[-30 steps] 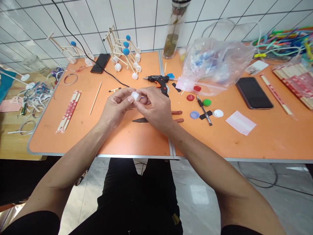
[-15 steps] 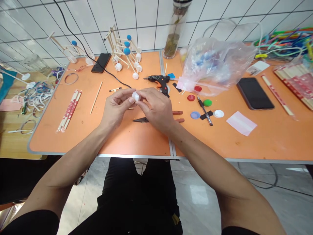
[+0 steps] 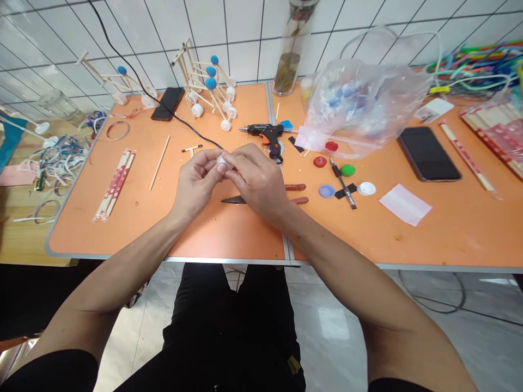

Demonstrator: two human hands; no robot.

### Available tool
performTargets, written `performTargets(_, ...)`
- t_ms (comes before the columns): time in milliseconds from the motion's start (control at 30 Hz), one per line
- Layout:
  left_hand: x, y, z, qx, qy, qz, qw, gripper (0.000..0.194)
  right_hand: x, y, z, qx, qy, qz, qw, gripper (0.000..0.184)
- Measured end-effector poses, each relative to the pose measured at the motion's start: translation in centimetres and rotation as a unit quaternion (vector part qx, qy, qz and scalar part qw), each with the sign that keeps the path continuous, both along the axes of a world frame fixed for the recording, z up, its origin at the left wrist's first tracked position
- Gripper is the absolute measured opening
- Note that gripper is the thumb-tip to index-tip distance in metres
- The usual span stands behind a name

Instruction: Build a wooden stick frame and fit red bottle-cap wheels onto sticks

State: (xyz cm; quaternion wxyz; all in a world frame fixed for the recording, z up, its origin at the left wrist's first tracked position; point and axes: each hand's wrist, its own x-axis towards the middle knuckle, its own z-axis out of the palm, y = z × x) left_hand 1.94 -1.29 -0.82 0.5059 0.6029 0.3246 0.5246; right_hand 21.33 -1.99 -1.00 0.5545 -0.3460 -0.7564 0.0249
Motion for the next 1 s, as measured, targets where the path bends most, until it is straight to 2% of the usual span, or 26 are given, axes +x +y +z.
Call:
performTargets(100, -0.1, 0.0, 0.1, 0.021, 0.016, 0.001, 1.0, 0.058, 0.5, 0.2, 0.5, -0.086, 0.058, 0.045, 0.994, 0.018)
performTargets(167, 0.1, -0.1, 0.3, 0.04, 0.026, -0.001, 0.999, 0.056, 0.8, 0.4, 0.7, -0.146, 0.09, 0.065, 0.983, 0.036)
performTargets(233, 0.3, -0.4, 0.6, 0.059, 0.035, -0.003, 0.998, 0.054, 0.9, 0.5, 0.9, -0.176, 0.098, 0.077, 0.977, 0.049)
performTargets(367, 0.5, -0.8, 0.7, 0.106, 0.069, 0.001, 0.992, 0.048, 0.9, 0.5, 1.1, -0.171, 0.086, 0.095, 0.977, 0.05)
performTargets(467, 0.0, -0.6, 0.7, 0.14, 0.136, 0.018, 0.981, 0.046, 1.1, 0.5, 1.4, -0.165, 0.081, 0.1, 0.978, 0.05)
performTargets(600, -1.1, -0.2, 1.4, 0.157, 0.23, 0.011, 0.96, 0.05, 1.4, 0.3, 1.6, -0.199, 0.076, 0.109, 0.971, 0.054)
performTargets(733, -2.0, 0.2, 2.4, 0.189, 0.35, 0.031, 0.917, 0.065, 1.5, 0.2, 1.6, -0.242, 0.087, 0.134, 0.957, 0.059)
performTargets(867, -2.5, 0.4, 2.7, 0.198, 0.447, 0.03, 0.872, 0.075, 1.7, 0.1, 1.6, -0.271, 0.101, 0.154, 0.945, 0.057)
performTargets(933, -2.5, 0.4, 2.6, 0.205, 0.447, 0.026, 0.87, 0.077, 1.7, 0.0, 1.8, -0.28, 0.104, 0.163, 0.94, 0.055)
performTargets(1000, -2.4, 0.4, 2.4, 0.214, 0.417, 0.025, 0.883, 0.075, 1.6, -0.1, 2.0, -0.286, 0.105, 0.175, 0.936, 0.052)
